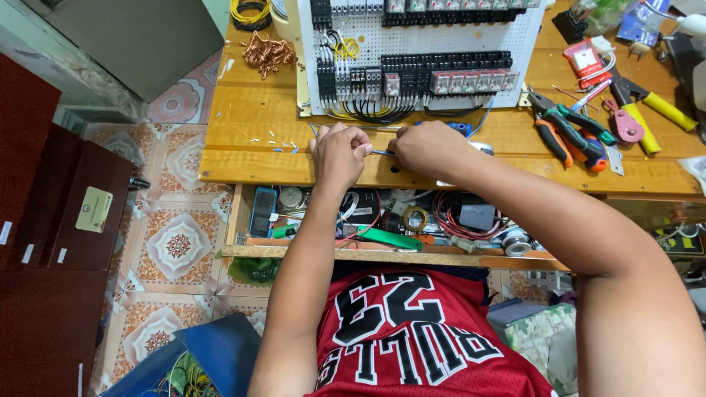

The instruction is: Assembling an electrical control panel by stripping, crimping, and connecting wires to terminal blocks

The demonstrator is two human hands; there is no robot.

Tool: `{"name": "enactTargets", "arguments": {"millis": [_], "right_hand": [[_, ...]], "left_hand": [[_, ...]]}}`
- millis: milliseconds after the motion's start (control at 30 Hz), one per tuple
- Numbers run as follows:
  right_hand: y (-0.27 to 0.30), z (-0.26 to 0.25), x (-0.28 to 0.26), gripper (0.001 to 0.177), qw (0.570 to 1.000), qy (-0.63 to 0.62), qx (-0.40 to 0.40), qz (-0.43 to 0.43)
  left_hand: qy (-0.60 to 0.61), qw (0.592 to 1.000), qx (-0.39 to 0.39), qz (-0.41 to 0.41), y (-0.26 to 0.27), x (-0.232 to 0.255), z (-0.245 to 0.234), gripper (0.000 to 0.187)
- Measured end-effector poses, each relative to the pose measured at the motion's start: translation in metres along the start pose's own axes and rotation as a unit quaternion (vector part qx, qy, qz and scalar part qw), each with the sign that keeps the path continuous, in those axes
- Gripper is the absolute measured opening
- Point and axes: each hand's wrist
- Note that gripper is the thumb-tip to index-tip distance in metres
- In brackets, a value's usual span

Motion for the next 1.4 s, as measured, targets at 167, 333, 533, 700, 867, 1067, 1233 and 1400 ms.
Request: {"name": "enactTargets", "arguments": {"millis": [167, 333, 533, 700, 867, 1067, 1233, 1400], "right_hand": [[0.007, -0.004, 0.003, 0.023, 1.0, -0.015, 0.01, -0.011], [0.014, 0.002, 0.007, 0.019, 0.999, -0.019, 0.038, -0.025], [0.035, -0.013, 0.008, 0.019, 0.993, -0.089, 0.073, -0.032], [0.078, -0.005, 0.029, 0.013, 0.976, -0.096, 0.197, 0.006], [0.098, 0.011, 0.036, 0.016, 0.96, -0.07, 0.269, -0.047], [0.105, 0.043, 0.054, 0.02, 0.95, -0.05, 0.303, -0.049], [0.1, 0.025, 0.04, 0.023, 0.945, -0.046, 0.323, -0.023], [0.084, -0.015, -0.009, 0.009, 0.885, -0.282, 0.368, -0.043]], "left_hand": [[0.007, 1.0, 0.005, 0.015, 0.001, -0.002, 0.002, 0.008], [-0.012, 0.998, 0.022, 0.061, 0.01, 0.003, -0.005, 0.004], [-0.034, 0.99, 0.036, 0.129, 0.008, -0.005, 0.007, 0.005], [0.003, 0.975, 0.172, 0.142, 0.005, -0.016, 0.023, 0.018], [0.072, 0.964, 0.231, 0.115, 0.006, -0.008, 0.022, 0.023], [0.118, 0.935, 0.316, 0.106, 0.008, 0.001, 0.01, 0.023], [0.213, 0.915, 0.33, 0.098, 0.019, 0.021, -0.003, 0.022], [0.377, 0.893, 0.22, 0.109, 0.044, 0.07, -0.031, 0.021]]}}
Point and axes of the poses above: each hand's wrist, its own y-axis away from the middle knuckle, its own z-axis out of the palm, x = y × z, and after that the axes turned 3 degrees about -y, right-handed
